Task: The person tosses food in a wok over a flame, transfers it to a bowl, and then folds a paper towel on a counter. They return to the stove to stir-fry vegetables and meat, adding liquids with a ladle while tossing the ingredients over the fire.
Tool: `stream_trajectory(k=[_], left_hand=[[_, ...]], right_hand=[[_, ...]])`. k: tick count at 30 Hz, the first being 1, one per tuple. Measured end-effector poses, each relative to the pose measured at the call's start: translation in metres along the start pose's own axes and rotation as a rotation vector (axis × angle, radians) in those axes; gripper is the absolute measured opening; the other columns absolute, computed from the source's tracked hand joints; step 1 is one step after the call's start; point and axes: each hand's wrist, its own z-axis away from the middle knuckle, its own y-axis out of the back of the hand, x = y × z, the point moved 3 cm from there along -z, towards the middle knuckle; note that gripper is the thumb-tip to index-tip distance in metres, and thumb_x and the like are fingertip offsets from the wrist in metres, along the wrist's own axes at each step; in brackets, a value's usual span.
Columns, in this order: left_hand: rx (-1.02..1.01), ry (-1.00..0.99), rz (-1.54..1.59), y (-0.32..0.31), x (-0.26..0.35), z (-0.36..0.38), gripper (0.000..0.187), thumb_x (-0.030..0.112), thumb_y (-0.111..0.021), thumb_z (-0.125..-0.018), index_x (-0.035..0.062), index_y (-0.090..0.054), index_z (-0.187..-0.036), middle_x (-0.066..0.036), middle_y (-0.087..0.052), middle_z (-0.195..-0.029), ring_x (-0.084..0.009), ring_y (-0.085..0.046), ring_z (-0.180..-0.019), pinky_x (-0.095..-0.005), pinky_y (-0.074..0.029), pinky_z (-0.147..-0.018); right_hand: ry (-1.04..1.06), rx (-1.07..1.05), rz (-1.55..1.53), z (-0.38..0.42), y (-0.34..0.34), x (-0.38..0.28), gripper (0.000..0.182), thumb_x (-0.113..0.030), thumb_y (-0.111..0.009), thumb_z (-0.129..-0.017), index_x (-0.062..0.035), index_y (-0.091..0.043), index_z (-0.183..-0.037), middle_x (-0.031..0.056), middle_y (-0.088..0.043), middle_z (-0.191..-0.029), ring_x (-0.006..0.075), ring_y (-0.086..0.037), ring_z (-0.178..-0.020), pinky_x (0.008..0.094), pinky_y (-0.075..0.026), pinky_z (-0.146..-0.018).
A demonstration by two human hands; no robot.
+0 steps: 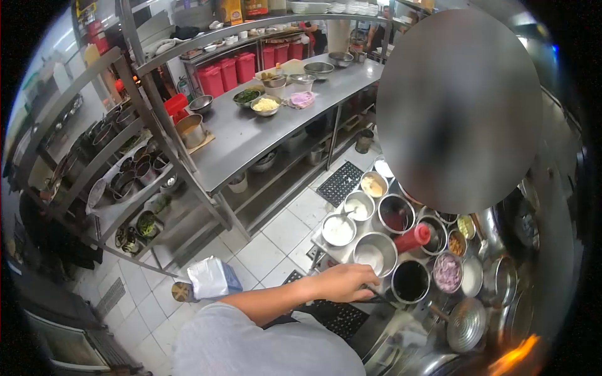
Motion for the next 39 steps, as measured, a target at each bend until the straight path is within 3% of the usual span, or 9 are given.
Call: stream_trajectory(k=[11, 13, 16, 19, 21, 22, 24, 30, 39], left_hand=[[-0.299, -0.091, 0.095, -0.063, 0.086, 0.065, 0.033, 0.024, -0.074, -0.09, 0.006, -0.068, -0.117, -0.015, -0.068, -0.115, -0.0341, -0.064, -0.109, -0.0424, -0.053, -0.092], [-0.395, -0.168, 0.062, -0.075, 0.101, 0.062, 0.03, 0.017, -0.075, -0.088, 0.0038, -0.069, -0.114, -0.015, -0.068, -0.111, -0.0351, -0.066, -0.103, -0.0397, -0.054, -0.087], [-0.449, -0.298, 0.081, -0.103, 0.114, 0.058, 0.029, 0.011, -0.077, -0.085, 0.0026, -0.069, -0.112, -0.015, -0.068, -0.109, -0.0354, -0.067, -0.099, -0.0388, -0.054, -0.084], [-0.472, -0.353, 0.05, -0.097, 0.116, 0.064, 0.029, 0.009, -0.078, -0.084, 0.0023, -0.069, -0.111, -0.015, -0.069, -0.108, -0.0342, -0.068, -0.095, -0.0385, -0.054, -0.082], [-0.507, -0.351, 0.058, -0.091, 0.118, 0.068, 0.029, 0.011, -0.077, -0.084, 0.0032, -0.069, -0.111, -0.014, -0.069, -0.108, -0.0339, -0.069, -0.094, -0.0384, -0.055, -0.081], [-0.496, -0.361, 0.066, -0.082, 0.11, 0.07, 0.029, 0.013, -0.077, -0.085, 0.0039, -0.07, -0.111, -0.014, -0.07, -0.108, -0.034, -0.069, -0.093, -0.0384, -0.055, -0.081], [-0.502, -0.302, 0.045, -0.066, 0.088, 0.081, 0.031, 0.018, -0.076, -0.086, 0.0057, -0.069, -0.114, -0.013, -0.068, -0.113, -0.0342, -0.067, -0.102, -0.0398, -0.055, -0.087], [-0.43, -0.226, 0.029, -0.012, 0.016, 0.131, 0.032, 0.022, -0.07, -0.09, 0.0032, -0.064, -0.116, -0.014, -0.062, -0.11, -0.0364, -0.061, -0.105, -0.0467, -0.051, -0.089], [-0.254, -0.026, 0.035, 0.06, -0.079, 0.226, 0.033, 0.023, -0.07, -0.089, 0.0035, -0.064, -0.115, -0.016, -0.063, -0.107, -0.0371, -0.062, -0.105, -0.0477, -0.05, -0.089]], right_hand=[[-0.159, 0.558, 0.101, 0.239, 0.216, 0.047, 0.063, -0.005, -0.057, -0.091, -0.0051, -0.042, -0.152, 0.0112, -0.064, -0.123, 0.0171, -0.065, -0.102, 0.028, -0.054, -0.08], [-0.158, 0.562, 0.237, 0.285, 0.217, 0.049, 0.066, -0.005, -0.059, -0.091, -0.0143, -0.042, -0.154, -0.0018, -0.054, -0.076, 0.0054, -0.047, -0.055, 0.0229, -0.035, -0.045], [-0.146, 0.8, 0.687, 0.357, 0.241, 0.079, 0.06, -0.003, -0.054, -0.091, -0.0097, -0.046, -0.15, 0.0095, -0.062, -0.084, 0.0165, -0.057, -0.067, 0.0321, -0.048, -0.061], [0.09, 0.955, 1.112, 0.402, 0.246, 0.134, 0.058, -0.002, -0.051, -0.09, -0.0057, -0.048, -0.148, 0.021, -0.066, -0.105, 0.0343, -0.063, -0.084, 0.0422, -0.051, -0.081], [-0.235, 0.932, 1.086, 0.432, 0.251, 0.163, 0.059, -0.002, -0.052, -0.089, -0.0064, -0.049, -0.148, 0.0259, -0.063, -0.124, 0.0403, -0.062, -0.105, 0.0441, -0.049, -0.092], [-0.315, 0.915, 1.007, 0.447, 0.243, 0.175, 0.059, 0.0, -0.05, -0.089, -0.0059, -0.048, -0.148, 0.0264, -0.057, -0.138, 0.0397, -0.058, -0.123, 0.0433, -0.046, -0.103], [-0.33, 0.893, 0.884, 0.457, 0.216, 0.171, 0.058, -0.002, -0.049, -0.092, -0.0054, -0.046, -0.15, 0.0229, -0.054, -0.145, 0.0386, -0.054, -0.13, 0.0421, -0.042, -0.11], [0.014, 0.566, 0.432, 0.341, 0.06, 0.12, 0.049, -0.006, -0.051, -0.092, -0.0054, -0.05, -0.141, 0.0196, -0.055, -0.132, 0.034, -0.055, -0.117, 0.039, -0.043, -0.098], [0.131, 0.04, 0.245, 0.249, -0.166, 0.088, 0.036, -0.011, -0.055, -0.091, -0.0055, -0.056, -0.126, 0.0146, -0.057, -0.112, 0.0271, -0.055, -0.097, 0.0343, -0.043, -0.081]])
